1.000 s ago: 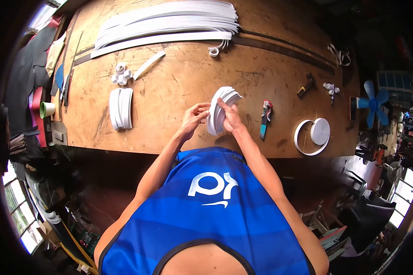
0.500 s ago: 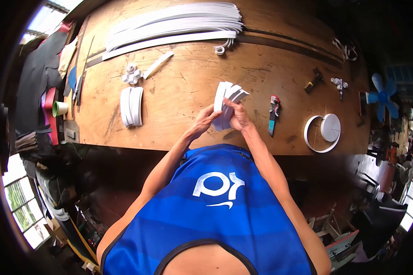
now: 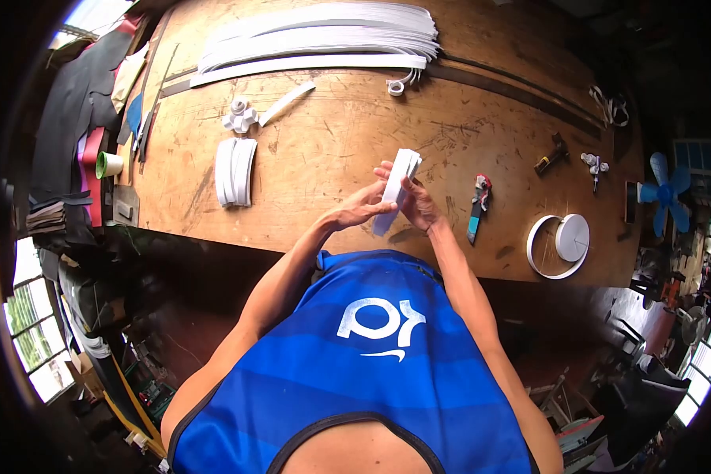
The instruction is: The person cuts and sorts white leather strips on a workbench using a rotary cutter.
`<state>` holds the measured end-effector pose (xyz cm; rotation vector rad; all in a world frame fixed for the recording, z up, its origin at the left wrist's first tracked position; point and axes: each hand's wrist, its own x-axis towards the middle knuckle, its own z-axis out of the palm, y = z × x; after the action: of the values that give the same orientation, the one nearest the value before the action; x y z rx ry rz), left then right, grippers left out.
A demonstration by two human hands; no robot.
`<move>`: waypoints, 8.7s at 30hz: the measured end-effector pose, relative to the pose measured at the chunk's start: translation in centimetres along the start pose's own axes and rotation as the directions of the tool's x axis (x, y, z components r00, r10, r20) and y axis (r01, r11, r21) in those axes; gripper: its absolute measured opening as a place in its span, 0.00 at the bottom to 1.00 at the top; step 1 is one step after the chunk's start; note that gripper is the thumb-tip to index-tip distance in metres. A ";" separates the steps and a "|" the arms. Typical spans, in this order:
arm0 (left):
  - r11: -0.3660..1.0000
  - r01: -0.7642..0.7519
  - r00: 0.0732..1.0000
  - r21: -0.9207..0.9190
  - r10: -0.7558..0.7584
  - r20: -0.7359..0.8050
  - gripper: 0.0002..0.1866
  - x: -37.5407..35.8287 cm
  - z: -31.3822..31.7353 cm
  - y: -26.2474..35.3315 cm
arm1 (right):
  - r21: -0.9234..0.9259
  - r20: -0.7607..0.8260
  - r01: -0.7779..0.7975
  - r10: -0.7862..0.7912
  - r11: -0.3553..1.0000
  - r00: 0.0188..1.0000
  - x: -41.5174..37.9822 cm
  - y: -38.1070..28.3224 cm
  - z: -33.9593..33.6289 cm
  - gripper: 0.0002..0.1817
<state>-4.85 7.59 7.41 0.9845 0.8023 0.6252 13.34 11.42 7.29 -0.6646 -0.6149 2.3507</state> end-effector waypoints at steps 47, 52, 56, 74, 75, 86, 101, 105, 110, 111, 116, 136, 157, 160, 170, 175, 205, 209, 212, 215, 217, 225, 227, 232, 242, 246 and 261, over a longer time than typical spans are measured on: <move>0.344 0.117 0.779 0.932 0.550 -0.301 0.41 -3.1 -9.4 -7.5 | -0.823 0.244 0.107 -0.178 -0.558 0.953 6.6 0.5 -2.8 0.48; 0.358 0.098 0.782 0.928 0.549 -0.294 0.40 -3.4 -9.5 -7.1 | -0.861 0.261 0.186 -0.097 -0.474 0.961 8.2 -2.1 -3.4 0.47; 0.366 0.096 0.797 0.926 0.529 -0.292 0.39 -3.4 -9.7 -7.0 | -0.859 0.283 0.214 -0.083 -0.465 0.955 9.2 -2.7 -4.4 0.45; 0.482 0.249 0.700 0.840 0.509 -0.500 0.44 -1.6 -7.0 -6.6 | -0.993 0.103 0.077 -0.314 -0.092 0.944 6.7 0.7 -4.3 0.54; 0.483 0.248 0.700 0.840 0.510 -0.500 0.44 -1.6 -6.9 -6.6 | -0.993 0.103 0.077 -0.315 -0.093 0.944 6.7 0.6 -4.4 0.54; 0.467 0.169 0.759 0.868 0.501 -0.417 0.40 -2.0 -7.5 -7.5 | -0.977 0.141 0.093 -0.255 -0.194 0.957 6.4 -0.3 -5.0 0.47; 0.322 0.124 0.795 0.938 0.534 -0.288 0.44 -0.5 -8.6 -7.7 | -0.938 0.167 0.083 -0.230 -0.336 0.959 5.9 0.2 -5.3 0.47; 0.478 0.077 0.775 0.875 0.523 -0.355 0.46 -0.1 -9.4 -8.0 | -0.955 0.165 0.097 -0.233 -0.279 0.958 6.1 0.0 -6.0 0.47; 0.282 0.170 0.817 0.944 0.495 -0.296 0.41 -0.8 -9.7 -6.6 | -0.909 0.125 0.041 -0.179 -0.414 0.976 6.2 -0.7 -6.0 0.42; 0.108 0.221 0.855 0.969 0.457 -0.245 0.39 -1.0 -9.3 -5.6 | -0.866 0.108 0.013 -0.163 -0.500 0.981 6.1 -1.0 -5.9 0.41; 0.008 0.155 0.902 0.988 0.406 -0.145 0.32 0.1 -8.8 -4.3 | -0.890 0.116 0.069 -0.078 -0.450 0.990 5.9 -3.0 -5.4 0.41; 0.862 -0.022 0.847 0.506 0.285 -0.449 0.33 0.8 0.9 0.2 | 0.218 -0.290 0.140 -0.073 0.966 0.954 3.2 -0.2 1.9 0.40; 0.442 0.473 0.678 0.762 0.369 -0.635 0.11 2.3 -19.9 3.2 | -0.059 -0.494 0.104 -0.119 0.993 0.861 1.8 -2.3 0.5 0.37; 0.323 0.529 0.557 0.784 0.565 -0.609 0.14 1.8 -18.7 0.9 | -0.065 -0.456 0.071 -0.093 0.995 0.885 1.9 -2.0 1.2 0.37; 0.774 0.454 0.514 0.442 0.178 -0.839 0.16 2.2 -20.3 -1.3 | -0.074 -0.429 0.086 -0.110 0.994 0.896 1.3 -1.9 1.7 0.40; 0.983 -0.036 0.745 0.180 0.146 -0.651 0.08 0.8 -10.6 2.2 | -0.186 -0.510 0.030 -0.123 0.982 0.852 0.8 -1.2 1.4 0.45; 0.998 -0.050 0.827 -0.045 0.016 -0.562 0.15 -2.0 2.6 1.0 | -0.167 -0.354 0.093 -0.148 0.982 0.924 -1.7 0.7 1.8 0.34; 0.994 -0.050 0.822 -0.093 -0.012 -0.569 0.15 -2.2 2.9 1.1 | -0.168 -0.378 0.079 -0.138 0.983 0.916 -1.8 1.1 1.7 0.35; 0.996 -0.039 0.833 -0.077 -0.011 -0.554 0.16 -2.3 2.9 0.8 | -0.230 -0.424 0.062 -0.157 0.971 0.892 -1.8 1.4 1.6 0.38; 0.989 -0.032 0.842 -0.144 -0.051 -0.537 0.15 -2.4 2.6 0.4 | -0.310 -0.402 0.115 -0.240 0.944 0.884 -1.5 1.8 1.1 0.40; 0.993 -0.006 0.842 -0.122 -0.061 -0.537 0.16 -2.2 2.3 0.2 | -0.329 -0.438 0.092 -0.238 0.940 0.867 -1.5 1.7 1.5 0.42; 0.994 0.045 0.840 -0.095 -0.089 -0.535 0.17 -2.0 1.8 0.2 | -0.257 -0.427 0.055 -0.165 0.965 0.889 -2.0 1.3 2.0 0.21; 0.994 0.022 0.842 -0.104 -0.074 -0.535 0.15 -2.0 1.9 0.4 | -0.249 -0.433 0.078 -0.183 0.965 0.882 -2.2 1.3 2.1 0.19; 0.999 0.041 0.849 -0.023 -0.047 -0.527 0.16 -1.9 2.2 1.0 | -0.166 -0.369 0.105 -0.161 0.981 0.915 -2.5 1.7 1.6 0.21; 0.998 0.025 0.832 0.052 0.007 -0.555 0.21 -1.9 3.2 2.1 | -0.140 -0.291 0.137 -0.173 0.981 0.941 -2.3 1.0 1.9 0.22; 0.985 0.046 0.836 0.163 0.052 -0.547 0.24 -1.9 3.7 2.1 | -0.142 -0.309 0.142 -0.181 0.980 0.934 -2.4 1.2 1.8 0.21; 0.987 0.098 0.835 0.127 -0.012 -0.550 0.20 -1.9 2.5 1.2 | -0.101 -0.307 0.066 -0.095 0.993 0.947 -2.1 1.5 0.8 0.21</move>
<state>-3.97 5.40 9.84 0.9208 1.4021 0.8224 13.71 8.77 7.68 -1.0086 -0.5941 2.0922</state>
